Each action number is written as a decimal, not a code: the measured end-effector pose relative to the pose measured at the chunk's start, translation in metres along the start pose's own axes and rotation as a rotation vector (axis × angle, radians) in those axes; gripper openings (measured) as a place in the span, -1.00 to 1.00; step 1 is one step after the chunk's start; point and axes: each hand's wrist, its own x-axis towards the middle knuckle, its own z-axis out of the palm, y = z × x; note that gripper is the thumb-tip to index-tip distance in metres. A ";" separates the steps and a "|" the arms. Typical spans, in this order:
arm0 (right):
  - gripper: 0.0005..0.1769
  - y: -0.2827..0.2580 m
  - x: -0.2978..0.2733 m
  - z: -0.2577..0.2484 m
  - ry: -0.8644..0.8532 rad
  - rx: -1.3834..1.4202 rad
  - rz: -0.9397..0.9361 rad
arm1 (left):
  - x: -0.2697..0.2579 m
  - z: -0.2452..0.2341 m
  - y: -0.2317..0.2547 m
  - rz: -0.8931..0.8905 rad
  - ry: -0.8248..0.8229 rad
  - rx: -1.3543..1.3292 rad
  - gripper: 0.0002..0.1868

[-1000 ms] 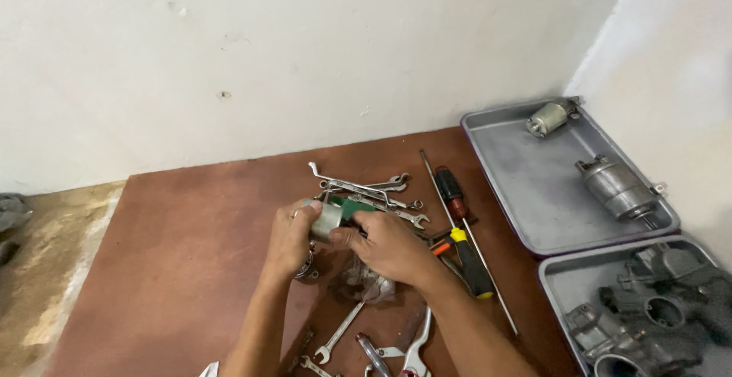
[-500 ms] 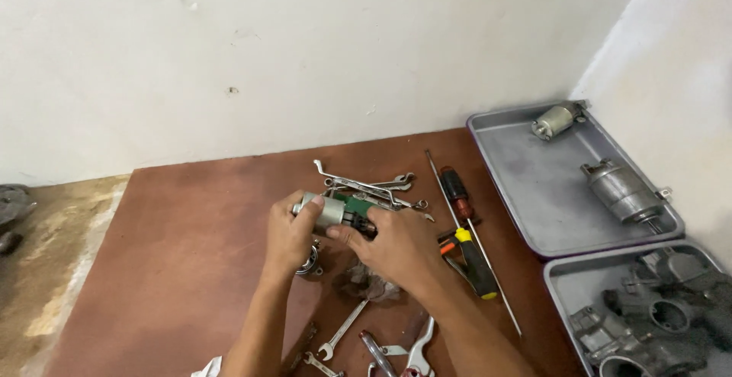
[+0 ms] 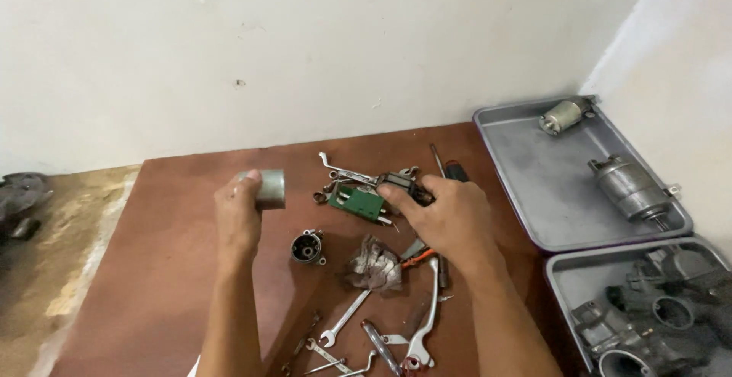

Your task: The person assembles a small electric motor by inserting a green armature into a silver cylindrical casing. They rotate the shaft to test the fit and then use a rag to wipe the exterior of the motor. The workspace contains various tools and other motor components.

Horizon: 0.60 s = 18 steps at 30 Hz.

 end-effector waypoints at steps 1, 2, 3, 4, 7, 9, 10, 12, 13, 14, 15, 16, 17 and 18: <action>-0.19 -0.001 -0.001 0.000 -0.006 0.008 -0.005 | -0.002 -0.003 -0.004 0.002 0.007 0.008 -0.66; -0.19 -0.001 -0.002 0.000 0.004 0.043 -0.034 | -0.005 -0.006 -0.007 0.021 -0.055 0.157 -0.65; -0.18 0.000 -0.003 -0.001 0.019 0.079 -0.062 | -0.008 -0.008 -0.010 0.040 -0.119 0.307 -0.61; -0.18 -0.001 -0.003 -0.001 0.016 0.089 -0.066 | -0.013 -0.005 -0.009 0.044 -0.113 0.315 -0.61; -0.18 -0.005 -0.005 -0.003 -0.021 0.116 -0.033 | -0.026 0.005 0.001 -0.006 -0.158 0.699 -0.50; -0.16 -0.008 -0.006 -0.006 -0.022 0.199 -0.140 | -0.036 0.011 0.018 -0.069 -0.172 0.894 -0.46; -0.16 -0.007 -0.008 -0.007 -0.019 0.201 -0.140 | -0.038 0.011 0.019 -0.066 -0.172 0.895 -0.46; -0.16 -0.005 -0.010 -0.008 -0.025 0.239 -0.216 | -0.042 0.011 0.019 -0.042 -0.228 1.037 -0.34; -0.16 -0.005 -0.009 -0.009 -0.026 0.239 -0.216 | -0.042 0.010 0.016 -0.043 -0.227 1.037 -0.34; -0.16 -0.005 -0.008 -0.009 -0.028 0.259 -0.226 | -0.041 0.008 0.013 -0.024 -0.209 1.044 -0.31; -0.16 -0.005 -0.008 -0.009 -0.034 0.279 -0.237 | -0.042 0.005 0.010 -0.010 -0.189 1.052 -0.29; -0.16 -0.002 -0.007 -0.009 -0.040 0.280 -0.239 | -0.044 0.004 0.011 -0.015 -0.185 1.054 -0.29; -0.16 -0.001 -0.005 -0.008 -0.052 0.256 -0.231 | -0.044 0.003 0.014 -0.008 -0.167 1.056 -0.36; -0.15 0.001 -0.004 -0.007 -0.065 0.233 -0.223 | -0.045 0.002 0.016 -0.001 -0.149 1.058 -0.43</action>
